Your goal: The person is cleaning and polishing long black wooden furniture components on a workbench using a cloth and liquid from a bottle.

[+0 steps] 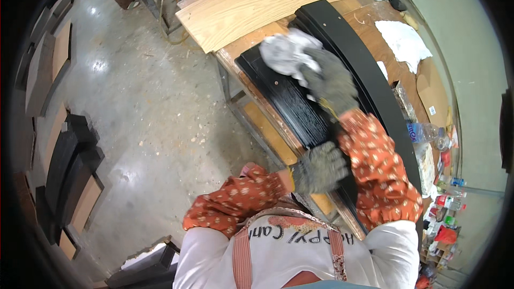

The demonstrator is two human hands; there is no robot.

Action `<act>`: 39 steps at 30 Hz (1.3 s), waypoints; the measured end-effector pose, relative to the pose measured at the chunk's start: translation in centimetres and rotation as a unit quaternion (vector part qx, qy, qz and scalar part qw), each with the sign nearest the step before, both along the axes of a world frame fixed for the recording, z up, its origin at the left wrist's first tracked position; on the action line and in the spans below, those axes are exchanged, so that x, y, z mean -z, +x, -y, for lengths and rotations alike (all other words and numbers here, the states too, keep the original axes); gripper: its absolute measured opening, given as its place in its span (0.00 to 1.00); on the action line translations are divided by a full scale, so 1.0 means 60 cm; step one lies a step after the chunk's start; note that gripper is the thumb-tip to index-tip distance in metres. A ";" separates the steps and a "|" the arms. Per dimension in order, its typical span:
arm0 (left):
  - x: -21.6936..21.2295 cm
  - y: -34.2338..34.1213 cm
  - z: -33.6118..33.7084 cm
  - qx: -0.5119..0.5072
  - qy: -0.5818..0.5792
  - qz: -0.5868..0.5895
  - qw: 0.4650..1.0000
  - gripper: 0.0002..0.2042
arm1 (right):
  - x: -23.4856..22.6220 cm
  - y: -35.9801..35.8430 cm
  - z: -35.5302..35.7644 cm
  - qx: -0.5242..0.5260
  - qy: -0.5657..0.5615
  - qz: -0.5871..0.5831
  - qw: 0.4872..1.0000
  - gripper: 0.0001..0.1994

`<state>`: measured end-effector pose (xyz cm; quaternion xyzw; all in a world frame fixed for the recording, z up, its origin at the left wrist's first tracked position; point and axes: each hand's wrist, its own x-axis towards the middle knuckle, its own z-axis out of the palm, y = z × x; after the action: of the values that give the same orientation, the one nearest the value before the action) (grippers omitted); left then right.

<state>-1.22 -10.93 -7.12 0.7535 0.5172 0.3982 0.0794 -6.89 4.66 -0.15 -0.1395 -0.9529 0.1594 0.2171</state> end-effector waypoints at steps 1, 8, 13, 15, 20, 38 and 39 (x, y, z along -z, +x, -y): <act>0.010 -0.004 -0.012 -0.055 0.044 -0.051 0.996 0.22 | 0.012 -0.039 0.005 -0.042 0.033 -0.025 0.998 0.20; 0.079 0.001 0.006 -0.021 0.000 0.136 0.991 0.25 | 0.042 -0.148 0.015 0.050 -0.016 0.143 0.988 0.16; 0.106 -0.026 -0.001 0.021 0.125 0.071 0.989 0.18 | 0.046 0.000 0.018 0.072 0.038 -0.017 0.997 0.13; 0.093 -0.032 -0.002 0.002 0.170 -0.070 0.983 0.17 | 0.064 0.094 0.018 0.099 0.115 0.061 0.987 0.15; 0.050 -0.041 -0.010 0.060 0.126 -0.130 0.982 0.16 | 0.093 0.474 0.091 0.230 0.121 0.003 0.966 0.19; -0.081 0.400 -0.125 0.218 -0.108 -0.304 0.921 0.49 | 0.142 0.895 0.274 0.578 0.151 0.050 0.800 0.30; -0.079 0.419 -0.127 0.207 -0.124 -0.327 0.914 0.50 | 0.139 0.949 0.284 0.631 0.034 0.061 0.773 0.28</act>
<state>23.94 -3.33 -2.37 0.9160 0.3915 0.0371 0.0794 50.06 -12.38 -8.47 -0.7111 -0.6672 -0.0550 0.2149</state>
